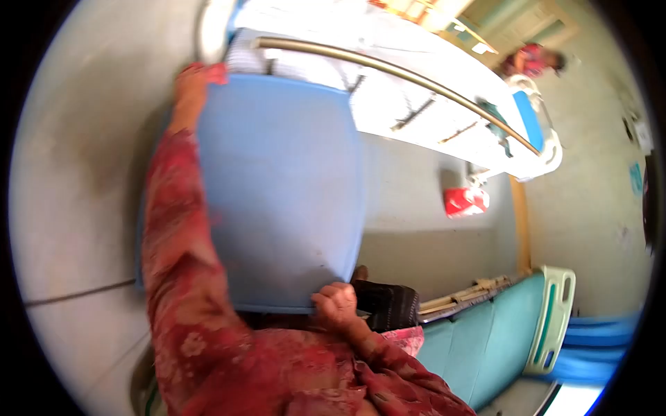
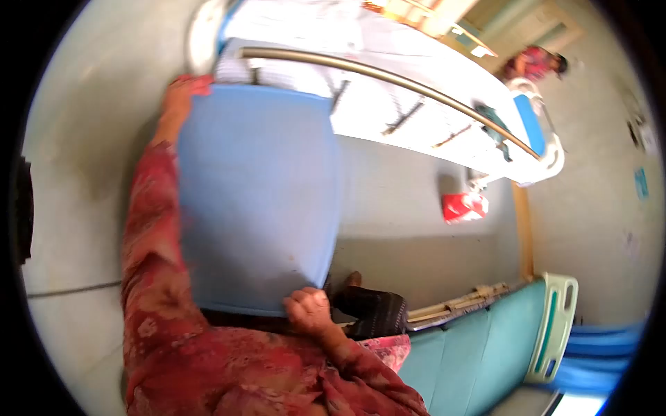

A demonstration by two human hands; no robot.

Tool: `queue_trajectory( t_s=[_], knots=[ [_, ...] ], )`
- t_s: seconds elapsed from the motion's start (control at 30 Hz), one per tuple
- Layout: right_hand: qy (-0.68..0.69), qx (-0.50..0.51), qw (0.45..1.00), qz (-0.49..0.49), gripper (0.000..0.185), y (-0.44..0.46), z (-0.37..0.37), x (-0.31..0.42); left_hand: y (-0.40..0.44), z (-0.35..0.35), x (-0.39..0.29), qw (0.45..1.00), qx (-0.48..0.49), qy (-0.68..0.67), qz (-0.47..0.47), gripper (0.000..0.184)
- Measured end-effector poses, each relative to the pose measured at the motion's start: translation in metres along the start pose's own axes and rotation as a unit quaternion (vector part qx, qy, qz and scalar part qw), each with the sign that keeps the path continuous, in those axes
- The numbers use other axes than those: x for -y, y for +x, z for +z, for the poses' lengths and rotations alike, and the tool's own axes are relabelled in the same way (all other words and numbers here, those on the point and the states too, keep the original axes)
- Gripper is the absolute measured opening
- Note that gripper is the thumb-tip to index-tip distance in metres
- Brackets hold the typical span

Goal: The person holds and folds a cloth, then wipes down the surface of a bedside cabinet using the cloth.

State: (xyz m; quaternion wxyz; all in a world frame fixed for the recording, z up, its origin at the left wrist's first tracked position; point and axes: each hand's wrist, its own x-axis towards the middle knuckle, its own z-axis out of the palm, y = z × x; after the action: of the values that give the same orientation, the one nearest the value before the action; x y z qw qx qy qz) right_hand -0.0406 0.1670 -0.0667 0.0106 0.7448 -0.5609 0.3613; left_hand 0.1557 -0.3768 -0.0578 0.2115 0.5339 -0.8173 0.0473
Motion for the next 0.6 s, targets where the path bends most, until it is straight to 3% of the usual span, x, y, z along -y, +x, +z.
queue_trajectory(
  t_s=[0.1,0.13,0.17,0.2,0.23,0.3,0.37,0.43,0.53,0.6],
  knots=[
    [0.010,0.002,1.000,-0.002,0.024,0.003,-0.007,0.001,-0.007,0.004,0.010,0.948,0.011,-0.313,0.061,0.049],
    [0.003,0.012,1.000,-0.009,0.026,-0.002,-0.004,-0.003,-0.010,-0.002,0.009,0.969,0.031,-0.227,0.095,0.051],
    [0.035,0.027,0.999,0.006,0.027,0.000,-0.009,-0.003,-0.009,0.022,0.032,0.966,0.018,-0.235,0.106,0.048],
    [0.033,0.021,0.999,0.010,0.027,0.001,-0.009,-0.004,-0.012,0.016,0.036,0.971,-0.057,-0.009,0.231,0.045],
    [0.038,0.015,0.999,0.014,0.026,0.001,-0.009,-0.003,-0.022,0.002,0.028,0.975,-0.050,-0.056,0.209,0.040],
    [0.032,0.001,0.999,0.017,0.025,-0.001,-0.006,-0.003,-0.043,-0.011,0.023,0.941,0.021,-0.327,0.089,0.035],
    [0.033,-0.006,0.999,0.011,0.023,0.001,-0.003,-0.002,-0.063,-0.013,0.034,0.958,0.078,-0.275,0.005,0.033],
    [0.055,-0.002,0.998,0.009,0.020,0.003,-0.004,-0.002,-0.089,-0.026,0.037,0.998,0.067,0.023,0.006,0.032],
    [0.069,0.047,0.996,0.028,0.022,0.007,-0.014,0.002,-0.133,-0.053,0.023,0.999,0.043,0.009,0.024,0.028],
    [0.093,0.021,0.995,0.022,0.020,0.009,-0.020,0.003,-0.155,-0.068,0.018,0.998,0.014,-0.021,0.049,0.025]
  ],
)
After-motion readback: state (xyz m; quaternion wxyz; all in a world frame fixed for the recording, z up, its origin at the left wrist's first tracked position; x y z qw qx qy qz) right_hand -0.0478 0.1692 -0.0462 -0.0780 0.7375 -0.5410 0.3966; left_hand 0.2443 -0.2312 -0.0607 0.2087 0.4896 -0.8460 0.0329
